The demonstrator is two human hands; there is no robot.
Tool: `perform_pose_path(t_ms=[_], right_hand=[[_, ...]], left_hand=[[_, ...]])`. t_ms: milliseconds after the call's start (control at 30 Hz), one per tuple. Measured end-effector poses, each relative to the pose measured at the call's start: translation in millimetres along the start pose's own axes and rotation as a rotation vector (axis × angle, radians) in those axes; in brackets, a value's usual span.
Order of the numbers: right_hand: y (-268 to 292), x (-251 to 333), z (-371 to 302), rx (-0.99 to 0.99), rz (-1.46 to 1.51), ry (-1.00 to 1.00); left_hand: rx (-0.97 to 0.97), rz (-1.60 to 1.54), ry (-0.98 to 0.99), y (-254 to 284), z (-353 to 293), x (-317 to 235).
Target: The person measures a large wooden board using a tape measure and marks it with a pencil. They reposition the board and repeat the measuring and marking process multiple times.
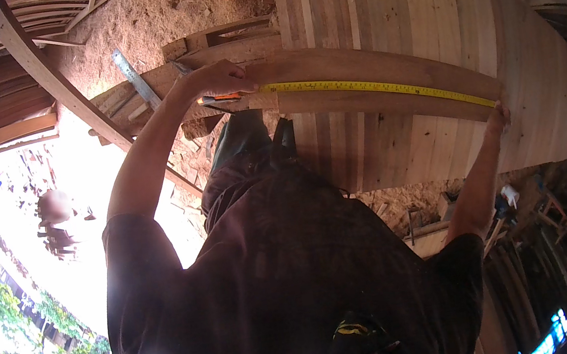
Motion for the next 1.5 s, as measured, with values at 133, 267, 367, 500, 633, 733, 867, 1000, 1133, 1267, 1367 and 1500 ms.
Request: perform_pose_path(t_ms=[133,267,367,500,633,733,867,1000,1133,1267,1367,1500], right_hand=[[-7,20,-10,0.06,-0.069,-0.088],[2,14,-9,0.056,-0.025,-0.079],[-3,19,-10,0.04,-0.079,-0.091],[-1,9,-6,0.007,-0.038,-0.079],[-7,-4,1,0.025,-0.017,-0.096],[-4,-10,7,0.048,-0.056,-0.085],[-13,2,2,0.078,-0.095,-0.069],[8,-12,4,0.05,0.094,-0.053],[-7,8,-6,0.01,-0.025,-0.071],[-4,18,-12,0.007,-0.063,-0.088],[-4,25,-16,0.014,-0.102,-0.096],[4,13,-11,-0.009,-0.072,-0.109]], left_hand=[[-0.001,0.005,0.026,1,-7,-4],[0.007,0.007,0.016,4,-6,-8],[0.003,-0.007,0.048,1,-6,-6],[0.017,0.019,0.092,3,-3,-5],[0.018,0.027,0.101,3,-3,-5],[0.023,0.067,0.106,4,0,-5],[0.004,0.075,0.121,2,-2,-2],[0.019,0.079,0.1,5,4,-4],[0.021,0.101,0.148,3,1,-1],[-0.014,0.081,0.146,3,1,-2],[-0.016,0.083,0.142,4,-2,-5],[0.001,0.072,0.13,4,2,-4]])
Point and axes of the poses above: each hand's wrist, its own z-axis towards the middle knuckle, its own y-axis out of the back of the hand, x = y × z, the point moved 6 cm from there along z, towards the middle knuckle, and after that the axes turned 8 degrees about z, right-handed, at the moved point
